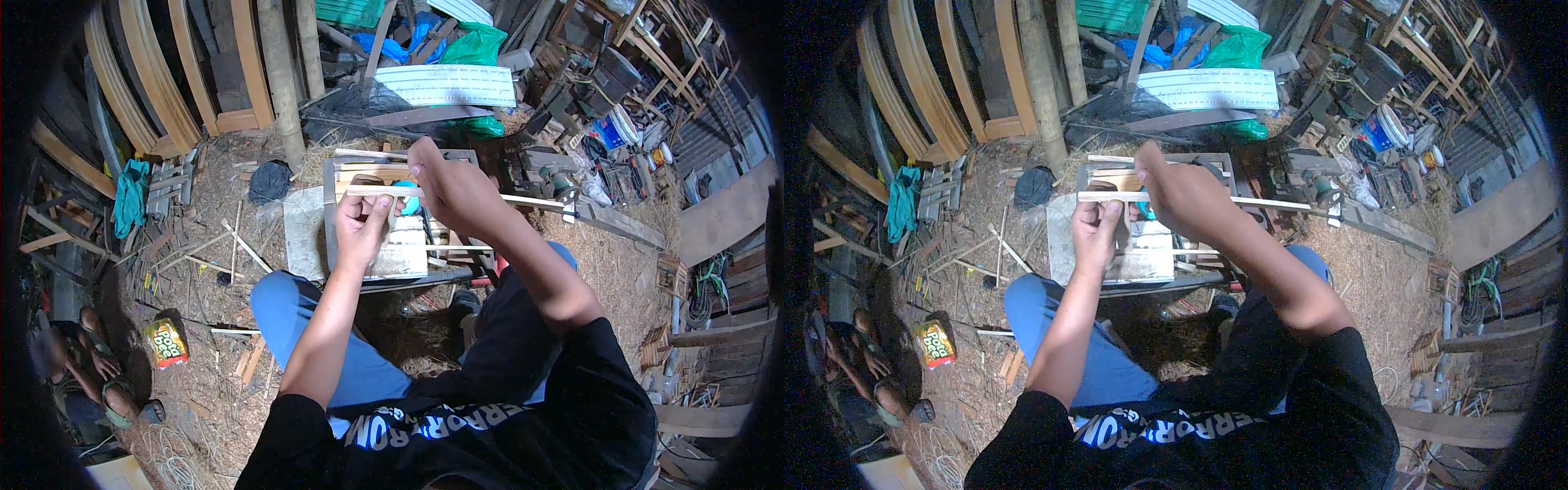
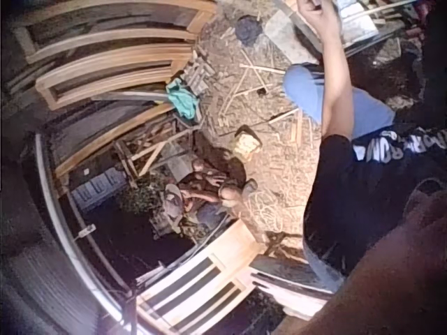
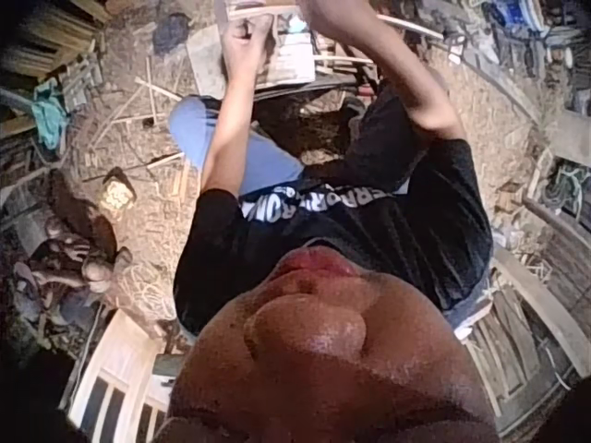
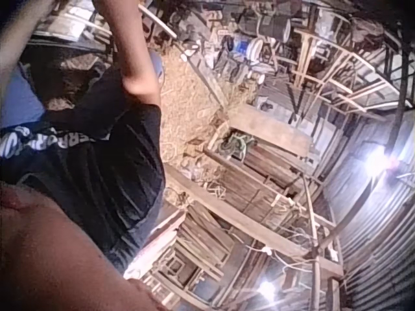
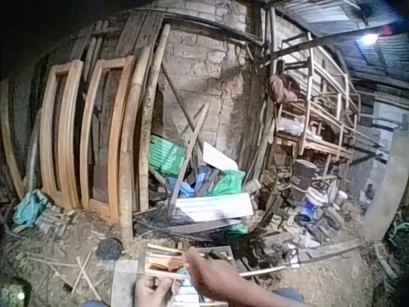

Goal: The person applies glue to wooden strips, joins them together to form a frame, and cuts a wooden strip using a handsaw.

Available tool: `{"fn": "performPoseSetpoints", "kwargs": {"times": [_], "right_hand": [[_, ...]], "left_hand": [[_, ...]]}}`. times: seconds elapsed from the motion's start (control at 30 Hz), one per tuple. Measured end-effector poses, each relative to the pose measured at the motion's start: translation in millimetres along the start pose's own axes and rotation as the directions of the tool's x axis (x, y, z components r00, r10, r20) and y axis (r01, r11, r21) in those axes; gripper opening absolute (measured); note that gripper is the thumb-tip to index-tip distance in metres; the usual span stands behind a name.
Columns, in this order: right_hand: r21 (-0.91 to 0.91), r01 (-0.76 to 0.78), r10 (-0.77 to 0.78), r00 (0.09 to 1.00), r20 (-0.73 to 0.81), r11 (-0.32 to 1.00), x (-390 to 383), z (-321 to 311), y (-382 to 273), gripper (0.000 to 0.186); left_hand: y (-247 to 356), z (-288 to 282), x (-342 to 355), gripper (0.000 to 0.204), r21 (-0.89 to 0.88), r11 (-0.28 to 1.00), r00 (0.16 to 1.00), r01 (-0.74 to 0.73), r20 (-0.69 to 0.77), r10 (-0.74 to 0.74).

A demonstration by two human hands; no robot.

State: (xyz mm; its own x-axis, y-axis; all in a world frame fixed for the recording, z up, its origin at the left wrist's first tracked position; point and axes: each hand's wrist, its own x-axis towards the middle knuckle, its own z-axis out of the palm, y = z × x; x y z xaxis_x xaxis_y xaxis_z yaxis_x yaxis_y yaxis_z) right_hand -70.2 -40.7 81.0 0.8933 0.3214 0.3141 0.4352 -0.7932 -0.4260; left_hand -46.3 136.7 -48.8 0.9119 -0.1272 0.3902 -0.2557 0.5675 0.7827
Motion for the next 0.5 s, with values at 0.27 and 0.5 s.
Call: {"fn": "performPoseSetpoints", "kwargs": {"times": [0.27,0.5], "right_hand": [[-0.121,-0.045,0.051,0.997,0.051,0.992,-0.1,2.5,-8.8,0.015],[-0.119,-0.023,0.028,0.999,0.036,0.993,-3.5,4.5,-7.1,0.016]], "left_hand": [[-2.5,-0.9,-2.6,0.015,0.025,0.999,0.999,-0.024,0.034,0.023],[-2.4,1.8,-4.7,0.014,0.072,0.997,0.999,-0.036,0.018,0.035]]}}
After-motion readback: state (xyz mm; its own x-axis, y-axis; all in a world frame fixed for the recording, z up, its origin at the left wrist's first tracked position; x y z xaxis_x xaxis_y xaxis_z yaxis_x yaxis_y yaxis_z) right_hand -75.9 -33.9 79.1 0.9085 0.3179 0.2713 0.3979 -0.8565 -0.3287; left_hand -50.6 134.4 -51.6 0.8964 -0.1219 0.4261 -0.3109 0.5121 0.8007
